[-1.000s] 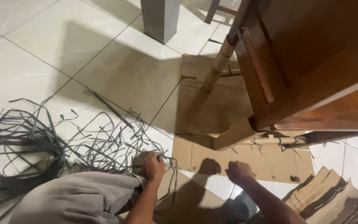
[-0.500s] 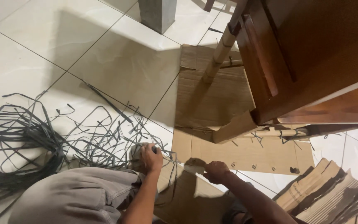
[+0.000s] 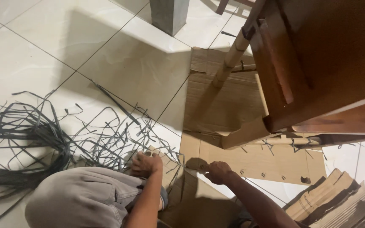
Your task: Wrap a wooden chair leg with cardboard and secure it with plastic ties
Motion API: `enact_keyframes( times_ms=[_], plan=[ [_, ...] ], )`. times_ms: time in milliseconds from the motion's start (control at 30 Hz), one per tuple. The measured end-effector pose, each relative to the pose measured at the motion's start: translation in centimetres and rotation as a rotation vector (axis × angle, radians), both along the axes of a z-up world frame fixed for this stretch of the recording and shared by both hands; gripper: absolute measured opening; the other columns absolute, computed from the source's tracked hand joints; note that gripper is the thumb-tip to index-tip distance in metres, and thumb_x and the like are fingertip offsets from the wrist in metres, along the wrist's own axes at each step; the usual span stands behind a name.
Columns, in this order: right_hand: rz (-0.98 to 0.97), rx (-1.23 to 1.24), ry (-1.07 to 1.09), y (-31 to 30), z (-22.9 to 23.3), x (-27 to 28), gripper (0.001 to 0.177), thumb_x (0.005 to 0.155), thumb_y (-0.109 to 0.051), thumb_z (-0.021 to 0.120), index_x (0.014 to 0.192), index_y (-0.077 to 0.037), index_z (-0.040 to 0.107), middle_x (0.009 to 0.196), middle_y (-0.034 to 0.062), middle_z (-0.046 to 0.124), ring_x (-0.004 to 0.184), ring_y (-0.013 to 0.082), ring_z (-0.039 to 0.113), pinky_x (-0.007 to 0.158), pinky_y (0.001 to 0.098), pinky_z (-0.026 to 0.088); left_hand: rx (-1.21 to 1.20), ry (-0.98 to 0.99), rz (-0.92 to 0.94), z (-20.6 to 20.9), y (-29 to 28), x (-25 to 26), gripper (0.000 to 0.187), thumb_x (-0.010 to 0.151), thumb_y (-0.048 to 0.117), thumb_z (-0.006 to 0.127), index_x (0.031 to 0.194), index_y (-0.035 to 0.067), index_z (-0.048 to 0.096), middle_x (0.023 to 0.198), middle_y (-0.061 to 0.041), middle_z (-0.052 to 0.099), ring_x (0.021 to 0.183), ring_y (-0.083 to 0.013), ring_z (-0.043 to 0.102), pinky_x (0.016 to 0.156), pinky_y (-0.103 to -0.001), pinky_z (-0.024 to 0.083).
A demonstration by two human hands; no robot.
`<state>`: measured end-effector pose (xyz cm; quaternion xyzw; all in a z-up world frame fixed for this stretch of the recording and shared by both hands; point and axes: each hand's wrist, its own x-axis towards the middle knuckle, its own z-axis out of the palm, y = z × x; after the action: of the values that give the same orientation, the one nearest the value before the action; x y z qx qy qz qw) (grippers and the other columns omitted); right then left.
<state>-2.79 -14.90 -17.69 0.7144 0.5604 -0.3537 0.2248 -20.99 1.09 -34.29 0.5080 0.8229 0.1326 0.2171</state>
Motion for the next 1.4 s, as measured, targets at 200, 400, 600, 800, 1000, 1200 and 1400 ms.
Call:
enact_keyframes(
  times_ms=[200,400,600,800,1000,1200,1400],
  plan=[
    [0.120,0.036,-0.012,-1.9,-9.9,1.8,0.030,0.105,-0.035,0.052,0.125,-0.013,0.055,0.090,0.0107,0.069,0.070,0.0252,0.068,0.058,0.0386,0.055,-0.167,-0.008,-0.208,2.7,3.8,0.1,0.086,0.080,0.039,0.075,0.153,0.015,0.037,0.168,-0.016,0.020,0.157,-0.0370,0.010,0.123,-0.063,0.012],
    [-0.048,-0.028,0.092,-2.8,-10.8,1.6,0.031,0.105,-0.034,0.057,0.131,-0.019,0.051,0.087,0.0062,0.068,0.067,0.0186,0.063,0.059,0.0316,0.052,-0.274,-0.095,-0.147,5.9,6.9,0.6,0.098,0.083,0.027,0.075,0.163,0.022,0.018,0.171,-0.011,-0.015,0.157,-0.0349,-0.008,0.124,-0.064,0.006],
    [-0.027,0.024,0.107,-4.0,-9.8,1.7,0.021,0.103,-0.034,0.055,0.098,-0.018,0.067,0.092,0.0080,0.073,0.075,0.0246,0.068,0.074,0.0422,0.054,-0.424,-0.079,-0.086,7.2,9.2,0.0,0.131,0.077,0.060,0.081,0.164,0.028,-0.011,0.167,-0.017,-0.025,0.153,-0.0468,-0.012,0.118,-0.074,0.011],
    [0.018,-0.018,0.074,-4.9,-10.4,2.2,0.022,0.101,-0.031,0.053,0.113,-0.020,0.068,0.096,0.0078,0.073,0.083,0.0274,0.071,0.073,0.0404,0.056,-0.288,-0.141,-0.195,7.3,8.7,-0.3,0.102,0.075,0.039,0.090,0.156,0.012,0.032,0.161,-0.024,0.016,0.141,-0.0517,0.028,0.108,-0.067,0.040],
    [0.008,0.053,0.071,-4.9,-11.5,1.7,0.024,0.100,-0.031,0.053,0.112,-0.016,0.067,0.100,0.0122,0.074,0.081,0.0333,0.073,0.070,0.0455,0.059,-0.088,-0.025,-0.719,-1.6,3.1,1.2,0.095,0.087,0.038,0.075,0.160,0.008,0.022,0.170,-0.016,0.011,0.155,-0.0365,0.012,0.125,-0.051,0.011],
    [-0.017,0.205,0.184,-4.4,-11.1,0.0,0.019,0.099,-0.031,0.054,0.103,-0.019,0.068,0.098,0.0041,0.073,0.081,0.0244,0.071,0.073,0.0374,0.058,0.022,0.101,-0.960,-0.6,-0.6,0.9,0.075,0.085,0.027,0.073,0.150,0.006,0.042,0.161,-0.010,0.037,0.151,-0.0368,0.025,0.123,-0.055,0.017],
    [0.026,-0.053,0.082,-3.0,-8.8,-0.8,0.023,0.107,-0.034,0.052,0.106,-0.019,0.069,0.100,0.0061,0.072,0.085,0.0230,0.070,0.077,0.0382,0.058,-0.070,0.029,-0.960,2.1,-1.1,0.5,0.024,0.087,0.020,0.075,0.110,0.014,0.072,0.122,-0.005,0.068,0.133,-0.0248,0.053,0.128,-0.055,0.016]
  ],
)
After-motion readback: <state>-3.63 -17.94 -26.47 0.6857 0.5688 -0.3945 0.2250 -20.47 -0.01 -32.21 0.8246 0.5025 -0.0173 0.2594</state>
